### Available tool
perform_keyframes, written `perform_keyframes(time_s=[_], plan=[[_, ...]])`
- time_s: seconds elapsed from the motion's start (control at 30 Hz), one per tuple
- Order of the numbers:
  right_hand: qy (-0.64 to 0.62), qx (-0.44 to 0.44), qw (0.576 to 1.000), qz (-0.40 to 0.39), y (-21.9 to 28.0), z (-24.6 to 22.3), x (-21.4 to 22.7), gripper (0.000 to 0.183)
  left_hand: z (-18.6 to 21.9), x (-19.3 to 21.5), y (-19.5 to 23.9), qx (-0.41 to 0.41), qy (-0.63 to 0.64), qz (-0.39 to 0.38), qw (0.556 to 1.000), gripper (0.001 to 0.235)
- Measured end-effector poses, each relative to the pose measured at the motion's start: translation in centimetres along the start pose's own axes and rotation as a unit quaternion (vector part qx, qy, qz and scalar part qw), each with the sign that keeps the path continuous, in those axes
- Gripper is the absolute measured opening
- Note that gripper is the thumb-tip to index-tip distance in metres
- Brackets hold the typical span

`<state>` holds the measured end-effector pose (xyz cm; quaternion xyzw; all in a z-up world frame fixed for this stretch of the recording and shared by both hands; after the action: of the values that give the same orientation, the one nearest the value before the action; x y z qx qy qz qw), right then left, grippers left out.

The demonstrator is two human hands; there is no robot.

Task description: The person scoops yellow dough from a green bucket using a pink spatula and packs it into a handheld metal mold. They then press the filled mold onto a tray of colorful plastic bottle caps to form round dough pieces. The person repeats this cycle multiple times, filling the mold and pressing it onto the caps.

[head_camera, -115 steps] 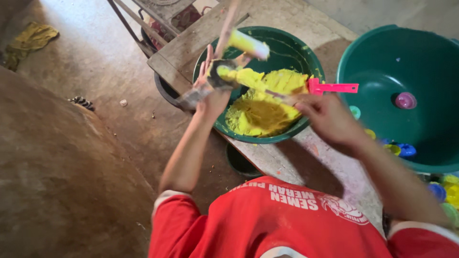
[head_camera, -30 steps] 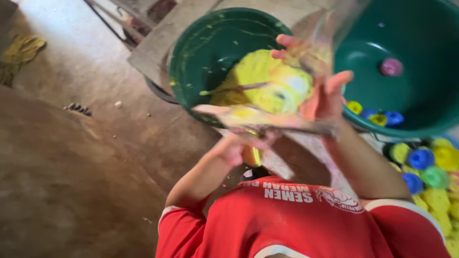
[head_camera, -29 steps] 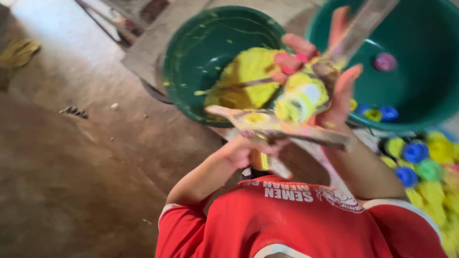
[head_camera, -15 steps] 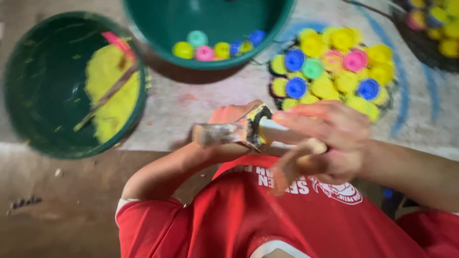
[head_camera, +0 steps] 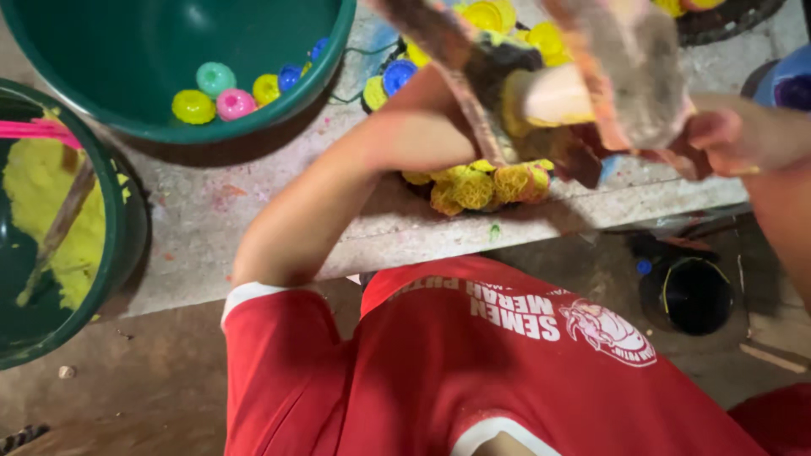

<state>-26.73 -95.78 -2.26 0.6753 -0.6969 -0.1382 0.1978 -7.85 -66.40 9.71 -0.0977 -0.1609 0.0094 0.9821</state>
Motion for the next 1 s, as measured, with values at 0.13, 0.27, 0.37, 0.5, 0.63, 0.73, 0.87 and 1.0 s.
perform_keyframes(time_s=[0.13, 0.27, 0.37, 0.5, 0.63, 0.73, 0.87, 1.0], plan=[[-0.296, 0.032, 0.898, -0.324, -0.9, 1.7, -8.5, 0.096, 1.1, 1.8, -1.7, -0.221, 0.337, -0.038, 0.915, 0.079], [-0.217, -0.125, 0.953, -0.167, -1.2, 5.0, -13.1, 0.097, -3.4, 3.1, -3.3, -0.294, 0.619, 0.026, 0.727, 0.091], [-0.224, -0.07, 0.941, -0.245, -2.4, 0.8, -14.3, 0.098, -7.4, 3.6, -5.9, -0.277, 0.623, 0.053, 0.73, 0.07], [-0.077, -0.067, 0.978, -0.184, -6.0, -1.8, -7.7, 0.093, -11.1, 7.6, -10.2, -0.338, 0.6, 0.053, 0.723, 0.031], [0.001, -0.069, 0.992, -0.108, -9.4, -2.8, -3.4, 0.089, -14.6, 11.7, -13.7, -0.368, 0.604, 0.06, 0.704, 0.03], [0.118, -0.242, 0.963, 0.019, -10.3, 0.2, -1.2, 0.079, -17.6, 13.1, -14.9, -0.367, 0.659, 0.068, 0.653, 0.027], [0.02, -0.097, 0.994, -0.037, -13.6, -1.7, -5.0, 0.078, -21.1, 12.8, -15.0, -0.34, 0.706, 0.07, 0.617, 0.027], [0.138, -0.088, 0.986, 0.013, -14.3, -2.1, -4.8, 0.078, -22.4, 12.9, -15.2, -0.339, 0.697, 0.061, 0.629, 0.028]])
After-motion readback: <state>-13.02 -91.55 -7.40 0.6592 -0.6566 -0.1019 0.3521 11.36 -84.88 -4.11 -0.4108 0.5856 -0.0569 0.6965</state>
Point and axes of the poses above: each hand's wrist, its own y-axis away from the middle knuckle, its own x-axis out of the back of the hand, z = x × y, the point moved 10 cm from there along -y, towards the middle knuckle, and after that the axes turned 7 degrees about -z, right-handed, at the moved point
